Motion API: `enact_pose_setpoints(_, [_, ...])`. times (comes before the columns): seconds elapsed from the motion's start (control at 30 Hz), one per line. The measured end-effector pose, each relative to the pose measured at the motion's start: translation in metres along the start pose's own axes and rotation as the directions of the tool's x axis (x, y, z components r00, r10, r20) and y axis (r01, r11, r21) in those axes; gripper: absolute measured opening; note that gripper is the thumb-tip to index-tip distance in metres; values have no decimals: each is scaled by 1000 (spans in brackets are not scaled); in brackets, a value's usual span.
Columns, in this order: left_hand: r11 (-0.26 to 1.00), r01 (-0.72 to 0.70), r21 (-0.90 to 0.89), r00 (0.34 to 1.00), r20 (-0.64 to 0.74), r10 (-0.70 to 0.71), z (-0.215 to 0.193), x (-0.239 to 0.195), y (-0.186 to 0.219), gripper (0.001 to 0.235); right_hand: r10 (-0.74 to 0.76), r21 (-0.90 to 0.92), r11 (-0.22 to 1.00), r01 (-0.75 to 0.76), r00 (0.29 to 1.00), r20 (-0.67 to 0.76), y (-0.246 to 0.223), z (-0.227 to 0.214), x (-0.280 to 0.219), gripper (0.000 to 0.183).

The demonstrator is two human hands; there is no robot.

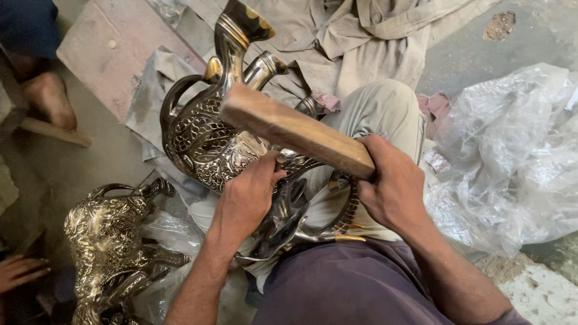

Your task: The person uses a wooden mallet and a metal chisel to engrave intricate patterns onto a silver-colored metal elephant statue. The person repeatedly strikes the chisel to create detailed designs on the statue's surface.

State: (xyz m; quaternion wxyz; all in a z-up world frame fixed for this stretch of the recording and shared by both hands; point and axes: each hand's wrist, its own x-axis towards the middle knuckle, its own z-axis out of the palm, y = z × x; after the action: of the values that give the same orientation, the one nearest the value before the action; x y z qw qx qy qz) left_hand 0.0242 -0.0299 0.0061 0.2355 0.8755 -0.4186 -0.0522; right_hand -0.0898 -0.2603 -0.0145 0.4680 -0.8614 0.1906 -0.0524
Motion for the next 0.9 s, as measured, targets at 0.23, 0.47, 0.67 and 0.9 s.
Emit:
enact_pose_setpoints(0.23, [998, 54, 23, 999, 7, -54, 3, -1, 0, 29, -124, -72, 990, 124, 992, 2, 4, -6, 0, 46])
enact_pose_setpoints(0.47, [996, 87, 15, 996, 12, -87, 2, 1, 1, 30, -103, -7, 995, 103, 995, 13, 7, -7, 3, 45])
enact_pose_setpoints(0.67, [994, 102, 47, 994, 28, -104, 0, 4, 5, 28, -161, -77, 984, 159, 987, -12, 9, -5, 4, 47])
enact_pose_setpoints(0.9, [994, 99, 50, 995, 15, -100, -1, 7, 8, 30, -85, -83, 993, 88, 996, 32, 4, -4, 3, 39])
